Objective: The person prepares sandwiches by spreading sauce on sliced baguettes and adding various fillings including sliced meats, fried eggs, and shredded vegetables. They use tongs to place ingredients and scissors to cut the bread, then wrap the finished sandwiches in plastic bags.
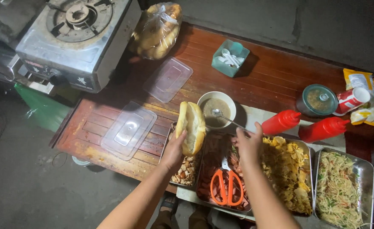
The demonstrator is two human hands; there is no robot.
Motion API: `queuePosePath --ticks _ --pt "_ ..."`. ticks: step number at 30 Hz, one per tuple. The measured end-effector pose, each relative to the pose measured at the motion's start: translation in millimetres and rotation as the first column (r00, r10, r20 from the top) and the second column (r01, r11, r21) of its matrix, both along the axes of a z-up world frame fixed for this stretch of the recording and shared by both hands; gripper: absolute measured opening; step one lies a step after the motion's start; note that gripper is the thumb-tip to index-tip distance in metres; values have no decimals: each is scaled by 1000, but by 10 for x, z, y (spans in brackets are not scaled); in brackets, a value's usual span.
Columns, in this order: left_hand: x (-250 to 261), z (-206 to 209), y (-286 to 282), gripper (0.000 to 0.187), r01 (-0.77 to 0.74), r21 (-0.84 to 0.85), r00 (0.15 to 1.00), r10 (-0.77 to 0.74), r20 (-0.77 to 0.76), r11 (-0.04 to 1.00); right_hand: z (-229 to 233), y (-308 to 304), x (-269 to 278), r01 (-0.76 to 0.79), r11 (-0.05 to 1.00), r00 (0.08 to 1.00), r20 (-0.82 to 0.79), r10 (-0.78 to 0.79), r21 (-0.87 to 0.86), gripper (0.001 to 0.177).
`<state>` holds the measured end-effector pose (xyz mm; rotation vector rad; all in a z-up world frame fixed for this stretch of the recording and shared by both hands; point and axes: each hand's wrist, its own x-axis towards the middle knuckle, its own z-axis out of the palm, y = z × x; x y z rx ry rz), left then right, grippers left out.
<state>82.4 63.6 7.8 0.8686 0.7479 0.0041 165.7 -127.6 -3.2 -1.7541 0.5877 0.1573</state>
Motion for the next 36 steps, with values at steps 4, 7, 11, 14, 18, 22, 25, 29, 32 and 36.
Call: queuePosePath --ticks 4,7,11,14,18,22,25,29,32,36 --pt "-86 246 -72 54 108 96 994 -109 2 989 286 418 -459 -212 937 965 93 246 -279 75" --pt "-125 309 -158 56 139 47 990 -139 -19 989 246 545 -583 -355 900 925 48 378 -253 74" --pt "-220 21 -27 51 -79 -283 989 39 -145 956 73 367 -672 -324 943 930 159 332 -73 55" --pt "-266 -283 85 56 -26 -374 984 -43 -175 927 395 385 -835 -195 946 975 158 157 260 50" --pt "-257 -23 74 41 48 -400 987 -105 -122 915 530 396 -957 -200 955 973 164 166 219 51" --pt "-287 213 93 46 -3 -525 998 -29 -54 851 509 508 -1071 -287 941 945 217 246 182 54" --pt "-302 106 177 49 45 -497 997 -71 -33 866 517 247 -1155 -289 949 944 199 262 122 54" --pt "-433 -20 342 51 62 -391 994 -92 -59 918 -169 -522 -1323 -274 942 945 129 301 -195 56" --pt "-514 -331 473 42 181 -320 980 -196 -15 930 -82 -641 -1551 -395 832 917 -113 382 -390 45" --pt "-618 -360 477 44 204 -320 971 -232 -53 925 -95 -748 -1592 -412 556 895 -206 395 -722 42"
